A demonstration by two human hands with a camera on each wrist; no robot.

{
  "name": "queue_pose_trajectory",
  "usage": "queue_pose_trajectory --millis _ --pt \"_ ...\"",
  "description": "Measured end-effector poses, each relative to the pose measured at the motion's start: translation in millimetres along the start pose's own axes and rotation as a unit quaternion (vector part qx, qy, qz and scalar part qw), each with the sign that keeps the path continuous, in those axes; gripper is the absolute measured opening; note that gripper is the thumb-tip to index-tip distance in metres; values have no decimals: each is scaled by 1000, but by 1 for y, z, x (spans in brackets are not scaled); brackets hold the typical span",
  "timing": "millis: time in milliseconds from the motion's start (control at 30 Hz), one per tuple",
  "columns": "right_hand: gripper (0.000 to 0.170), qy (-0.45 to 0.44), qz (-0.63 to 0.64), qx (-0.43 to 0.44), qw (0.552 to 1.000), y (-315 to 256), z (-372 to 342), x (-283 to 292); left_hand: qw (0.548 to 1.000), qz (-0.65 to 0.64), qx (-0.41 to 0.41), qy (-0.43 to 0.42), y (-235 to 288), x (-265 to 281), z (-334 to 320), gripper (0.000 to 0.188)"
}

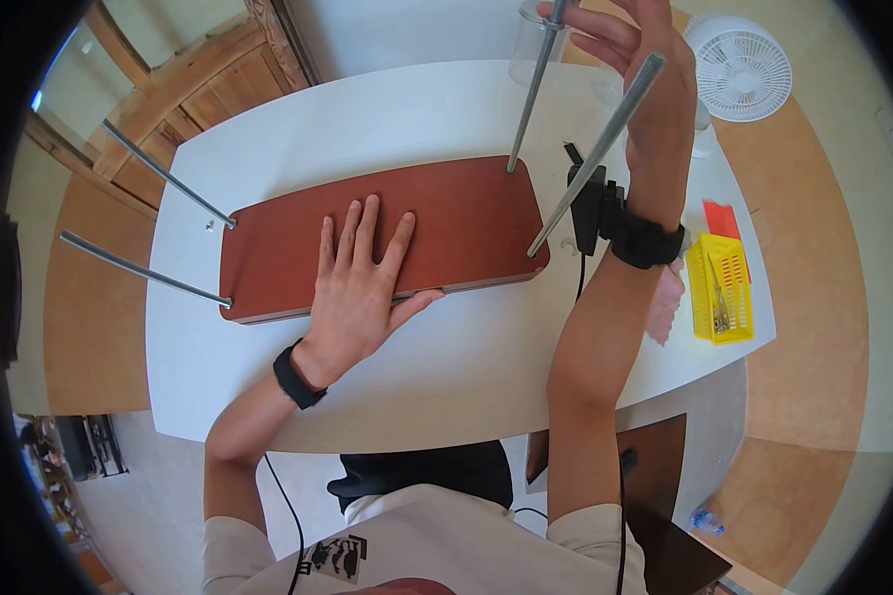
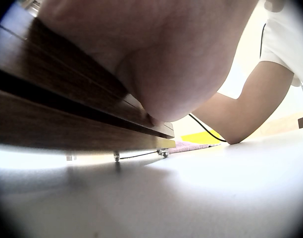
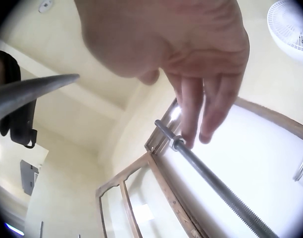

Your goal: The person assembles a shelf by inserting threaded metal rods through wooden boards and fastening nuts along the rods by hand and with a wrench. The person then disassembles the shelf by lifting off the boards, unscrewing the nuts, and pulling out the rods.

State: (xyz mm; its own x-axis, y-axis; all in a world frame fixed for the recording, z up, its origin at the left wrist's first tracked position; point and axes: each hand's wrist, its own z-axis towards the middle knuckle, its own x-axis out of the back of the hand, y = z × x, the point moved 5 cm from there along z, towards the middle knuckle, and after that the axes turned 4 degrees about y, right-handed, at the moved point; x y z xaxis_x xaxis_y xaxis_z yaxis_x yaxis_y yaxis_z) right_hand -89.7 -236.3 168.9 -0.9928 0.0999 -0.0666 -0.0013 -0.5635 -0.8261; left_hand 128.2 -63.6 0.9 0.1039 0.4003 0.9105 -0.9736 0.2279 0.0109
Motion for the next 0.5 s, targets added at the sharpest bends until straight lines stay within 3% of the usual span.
queue_pose_trajectory --millis 67,133,233,333,433,500 --pt "60 8 -19 -6 1000 3 2 8 1000 -1 0 0 0 0 0 87" --pt "61 102 -40 -54 993 11 8 33 1000 -3 2 0 0 0 0 87" --pt "62 73 -57 -26 995 15 12 40 1000 -2 1 0 0 -1 0 87" --pt "64 71 4 0 997 -7 -7 -6 1000 -2 0 1 0 -1 0 87" --pt "65 37 3 -40 999 -9 -12 -18 1000 -2 0 2 0 0 0 87" --pt "64 48 -70 -36 996 7 3 14 1000 -1 0 0 0 0 0 87"
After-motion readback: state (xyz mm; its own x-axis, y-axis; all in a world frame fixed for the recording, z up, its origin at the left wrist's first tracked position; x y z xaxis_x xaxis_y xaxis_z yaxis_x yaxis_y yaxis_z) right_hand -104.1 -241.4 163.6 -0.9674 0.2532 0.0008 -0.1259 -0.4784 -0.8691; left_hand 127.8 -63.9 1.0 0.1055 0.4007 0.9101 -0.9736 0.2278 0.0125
